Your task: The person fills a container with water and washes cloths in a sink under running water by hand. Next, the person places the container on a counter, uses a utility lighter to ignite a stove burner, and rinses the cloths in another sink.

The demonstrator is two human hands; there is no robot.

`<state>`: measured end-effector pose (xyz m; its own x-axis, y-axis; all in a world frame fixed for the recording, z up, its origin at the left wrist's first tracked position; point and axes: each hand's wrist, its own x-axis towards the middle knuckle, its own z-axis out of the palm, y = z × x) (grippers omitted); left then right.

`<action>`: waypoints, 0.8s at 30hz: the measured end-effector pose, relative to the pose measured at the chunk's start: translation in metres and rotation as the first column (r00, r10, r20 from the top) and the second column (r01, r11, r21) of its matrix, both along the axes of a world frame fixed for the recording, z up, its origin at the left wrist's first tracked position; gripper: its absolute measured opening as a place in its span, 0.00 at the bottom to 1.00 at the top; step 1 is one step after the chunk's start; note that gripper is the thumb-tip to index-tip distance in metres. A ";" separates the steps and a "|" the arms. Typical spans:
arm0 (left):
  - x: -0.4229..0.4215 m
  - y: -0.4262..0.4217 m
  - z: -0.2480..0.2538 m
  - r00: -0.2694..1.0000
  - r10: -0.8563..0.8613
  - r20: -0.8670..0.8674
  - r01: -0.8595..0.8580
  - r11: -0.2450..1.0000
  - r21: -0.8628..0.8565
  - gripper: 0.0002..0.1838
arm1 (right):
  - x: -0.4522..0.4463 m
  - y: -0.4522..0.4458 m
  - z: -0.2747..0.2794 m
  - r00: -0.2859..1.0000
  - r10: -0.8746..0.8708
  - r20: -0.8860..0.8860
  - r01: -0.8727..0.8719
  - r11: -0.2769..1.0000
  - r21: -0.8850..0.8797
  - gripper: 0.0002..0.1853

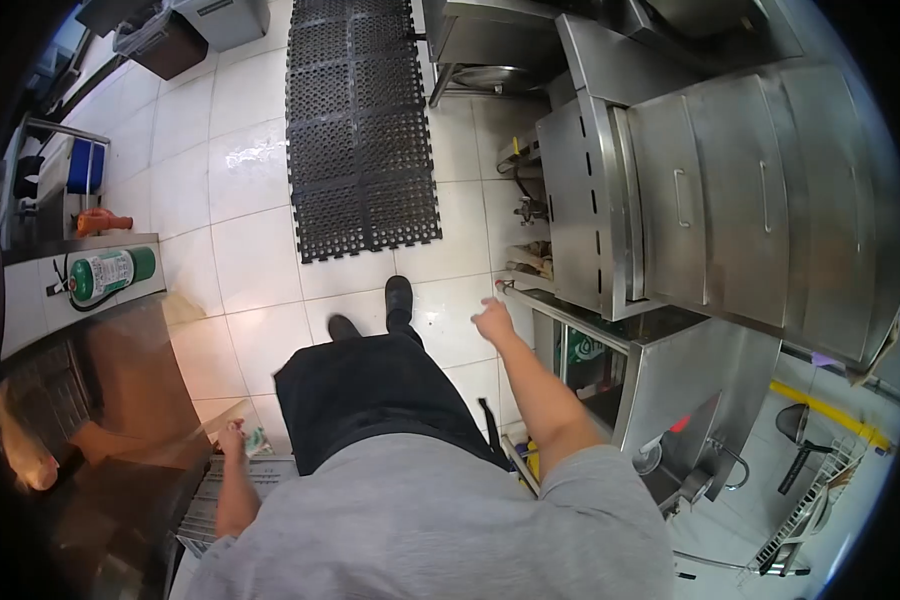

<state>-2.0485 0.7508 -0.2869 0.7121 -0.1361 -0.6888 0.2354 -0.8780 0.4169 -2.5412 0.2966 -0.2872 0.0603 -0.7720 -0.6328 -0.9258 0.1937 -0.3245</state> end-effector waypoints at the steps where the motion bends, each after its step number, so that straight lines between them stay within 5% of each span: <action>1: -0.007 0.006 -0.010 0.998 -0.046 0.050 0.047 0.999 -0.022 0.13 | 0.012 -0.017 0.004 0.999 0.033 -0.005 -0.033 0.999 0.009 0.26; 2: -0.015 0.005 -0.019 0.992 -0.085 0.098 0.091 0.994 -0.052 0.13 | 0.026 -0.030 0.009 0.998 0.055 0.007 -0.055 0.998 0.015 0.26; 5: -0.010 -0.033 -0.031 0.986 -0.111 -0.124 0.116 0.993 0.033 0.12 | 0.079 -0.062 0.035 0.996 0.062 0.060 -0.064 0.997 0.031 0.25; 8: 0.021 -0.104 -0.037 0.967 -0.172 -0.189 0.152 0.982 -0.114 0.12 | 0.098 -0.060 0.050 0.983 0.176 0.052 -0.172 0.982 -0.080 0.25; 11: 0.074 -0.172 -0.047 0.718 -0.637 0.279 0.694 0.687 -0.216 0.11 | 0.097 -0.055 0.082 0.948 0.314 0.053 -0.303 0.942 -0.146 0.28; 12: 0.085 -0.204 -0.042 0.950 -0.298 -0.097 0.275 0.941 -0.199 0.10 | 0.092 -0.057 0.097 0.966 0.259 0.020 -0.248 0.942 -0.226 0.28; 13: 0.096 -0.225 -0.030 0.641 -0.715 0.278 0.740 0.672 0.019 0.11 | 0.085 -0.073 0.093 0.978 0.206 -0.013 -0.202 0.939 -0.278 0.26; 14: 0.109 -0.249 -0.022 0.593 -0.742 0.312 0.785 0.619 -0.019 0.13 | 0.122 -0.102 0.174 0.995 0.078 -0.066 -0.087 0.986 -0.140 0.26; 15: 0.121 -0.277 -0.006 0.480 -0.802 0.355 0.848 0.529 0.048 0.13 | 0.102 -0.118 0.162 0.999 -0.042 -0.010 0.038 0.965 -0.258 0.27; 16: 0.129 -0.291 -0.012 0.523 -0.749 0.407 0.821 0.571 -0.003 0.10 | 0.082 -0.135 0.152 0.987 -0.144 0.067 0.158 0.915 -0.371 0.29; 17: 0.129 -0.319 0.019 0.802 -0.562 0.199 0.586 0.806 -0.086 0.10 | 0.035 -0.156 0.096 0.959 -0.258 0.118 0.277 0.764 -0.583 0.29; 18: 0.126 -0.342 0.055 0.953 -0.299 -0.051 0.290 0.948 -0.127 0.10 | 0.033 -0.179 0.118 0.933 -0.348 -0.089 0.238 0.784 -0.573 0.32; 20: 0.130 -0.345 0.048 0.880 -0.452 0.144 0.468 0.877 -0.106 0.10 | 0.021 -0.214 0.132 0.822 -0.401 -0.403 0.112 0.809 -0.577 0.34; 24: 0.124 -0.347 0.044 0.787 -0.575 0.221 0.600 0.798 -0.059 0.12 | 0.003 -0.251 0.109 0.635 -0.611 -0.473 0.349 0.773 -0.530 0.33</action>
<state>-1.9242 0.4041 -0.2428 0.5773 -0.6419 -0.5047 -0.4006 -0.7612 0.5099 -2.5382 0.0459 -0.1785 -0.6671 -0.7421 -0.0654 -0.7441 0.6594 0.1068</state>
